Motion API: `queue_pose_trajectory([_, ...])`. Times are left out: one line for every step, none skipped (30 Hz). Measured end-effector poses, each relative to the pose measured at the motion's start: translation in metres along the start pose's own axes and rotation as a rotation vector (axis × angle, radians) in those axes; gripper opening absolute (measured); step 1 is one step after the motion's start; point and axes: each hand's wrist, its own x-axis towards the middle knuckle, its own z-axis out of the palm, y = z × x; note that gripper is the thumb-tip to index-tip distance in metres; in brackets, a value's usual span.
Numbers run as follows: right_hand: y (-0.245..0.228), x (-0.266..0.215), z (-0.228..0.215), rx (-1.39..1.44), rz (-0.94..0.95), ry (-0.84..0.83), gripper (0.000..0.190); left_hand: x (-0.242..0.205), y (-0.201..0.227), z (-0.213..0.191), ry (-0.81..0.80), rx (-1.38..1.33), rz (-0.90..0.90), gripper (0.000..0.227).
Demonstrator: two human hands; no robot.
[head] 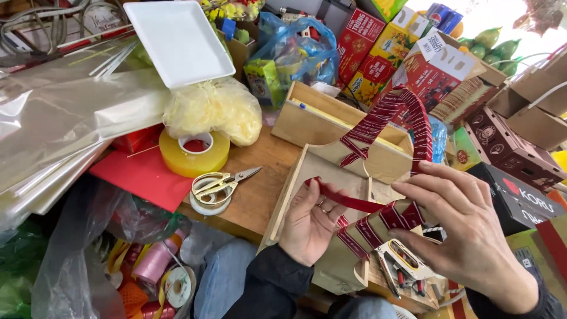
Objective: The person is finishing a wooden basket by wrapping the handle with a red and white ribbon and securing it with staples.
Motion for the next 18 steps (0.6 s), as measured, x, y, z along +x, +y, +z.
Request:
queue_pose_trajectory([0.001,-0.001,0.001,0.028,-0.004,0.011,0.071,-0.007,0.005,0.003,-0.046,0.016,0.017,0.015])
queue_pose_trajectory([0.003,-0.001,0.002,0.056,-0.007,0.022,0.07,-0.014,0.01,0.006,-0.092,0.031,0.034,0.016])
queue_pose_trajectory([0.004,-0.001,0.003,0.058,-0.004,0.021,0.07,-0.024,0.015,0.003,-0.089,0.033,0.032,0.016])
queue_pose_trajectory([0.005,-0.001,0.003,0.077,-0.011,0.022,0.07,-0.033,0.019,0.0,-0.147,0.147,0.071,0.017])
queue_pose_trajectory([0.006,-0.002,0.004,0.095,-0.017,0.023,0.071,-0.042,0.023,-0.002,-0.206,0.261,0.107,0.019])
queue_pose_trajectory([0.005,-0.002,0.004,0.096,-0.011,0.024,0.071,-0.056,0.026,0.007,-0.205,0.264,0.102,0.019])
queue_pose_trajectory([0.004,-0.003,0.005,0.107,-0.013,0.032,0.072,-0.069,0.03,0.017,-0.265,0.425,0.21,0.02])
queue_pose_trajectory([0.004,-0.004,0.005,0.118,-0.015,0.04,0.073,-0.082,0.033,0.027,-0.326,0.586,0.319,0.02])
queue_pose_trajectory([0.002,-0.006,0.008,0.12,-0.006,0.046,0.073,-0.092,0.028,0.015,-0.329,0.594,0.311,0.02])
queue_pose_trajectory([0.0,-0.008,0.01,0.154,0.0,0.065,0.075,-0.102,0.022,0.004,-0.287,0.796,0.274,0.011])
queue_pose_trajectory([-0.002,-0.01,0.013,0.186,0.008,0.087,0.077,-0.111,0.017,-0.008,-0.246,0.998,0.233,0.007])
queue_pose_trajectory([-0.004,-0.009,0.014,0.187,0.018,0.096,0.077,-0.122,0.018,-0.002,-0.252,1.008,0.226,0.007])
queue_pose_trajectory([-0.007,-0.01,0.015,0.263,0.031,0.135,0.078,-0.134,0.019,0.004,-0.368,1.056,0.148,0.005])
queue_pose_trajectory([-0.01,-0.01,0.015,0.337,0.043,0.175,0.08,-0.145,0.019,0.011,-0.484,1.1,0.07,0.012])
queue_pose_trajectory([-0.014,-0.016,0.016,0.338,0.054,0.185,0.08,-0.148,0.012,0.013,-0.491,1.108,0.059,0.012])
queue_pose_trajectory([-0.018,-0.021,0.016,0.304,0.145,0.247,0.082,-0.151,0.006,0.015,-0.449,1.131,0.093,0.01])
queue_pose_trajectory([-0.021,-0.026,0.017,0.271,0.235,0.309,0.084,-0.154,0.0,0.017,-0.407,1.154,0.13,0.009])
queue_pose_trajectory([-0.03,-0.038,0.018,0.272,0.243,0.319,0.084,-0.155,-0.008,0.018,-0.413,1.164,0.122,0.009])
